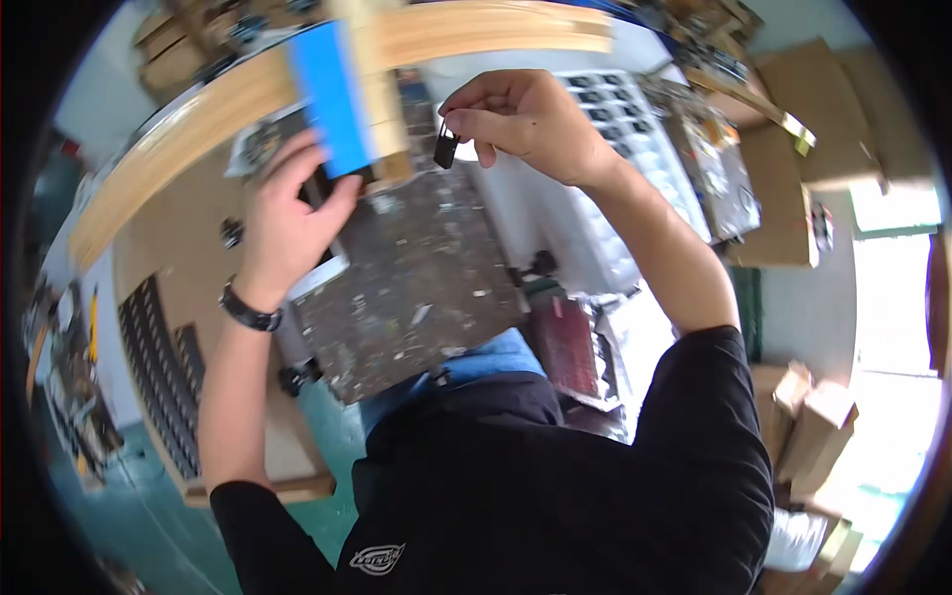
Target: Apply ink to small parts using a manual screen printing frame and then package the finished parts.
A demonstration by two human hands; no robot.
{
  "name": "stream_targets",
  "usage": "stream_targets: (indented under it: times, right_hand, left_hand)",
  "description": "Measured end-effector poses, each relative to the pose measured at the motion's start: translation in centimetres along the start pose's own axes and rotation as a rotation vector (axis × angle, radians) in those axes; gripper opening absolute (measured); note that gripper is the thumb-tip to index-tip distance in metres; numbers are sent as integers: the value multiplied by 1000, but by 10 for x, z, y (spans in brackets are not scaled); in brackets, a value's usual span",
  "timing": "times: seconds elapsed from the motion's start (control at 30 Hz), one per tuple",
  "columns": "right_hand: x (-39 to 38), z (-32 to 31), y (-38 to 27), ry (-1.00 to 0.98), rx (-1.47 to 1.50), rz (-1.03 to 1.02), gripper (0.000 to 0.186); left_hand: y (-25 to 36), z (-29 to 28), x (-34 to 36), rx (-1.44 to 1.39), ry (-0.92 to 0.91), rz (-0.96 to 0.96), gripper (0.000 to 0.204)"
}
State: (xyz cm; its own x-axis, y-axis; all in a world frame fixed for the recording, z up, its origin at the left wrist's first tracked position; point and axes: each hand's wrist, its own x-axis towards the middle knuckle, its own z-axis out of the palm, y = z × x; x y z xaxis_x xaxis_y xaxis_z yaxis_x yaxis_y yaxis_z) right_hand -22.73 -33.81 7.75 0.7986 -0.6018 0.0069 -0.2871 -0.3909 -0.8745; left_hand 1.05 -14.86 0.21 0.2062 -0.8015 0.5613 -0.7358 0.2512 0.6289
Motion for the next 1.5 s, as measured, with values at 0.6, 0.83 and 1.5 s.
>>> stream_targets:
  times: [0.6,0.83,1.5]
  right_hand:
    - [-106,-189,147,602,-459,238,22]
    - [-61,-153,102,559,-551,61,22]
    - [25,45,-40,36,-629,-856,37]
  left_hand:
    - [16,-14,-17,142,-217,134,31]
    - [4,-109,-56,-39,625,-277,34]
    - [26,-85,-124,-357,194,-639,46]
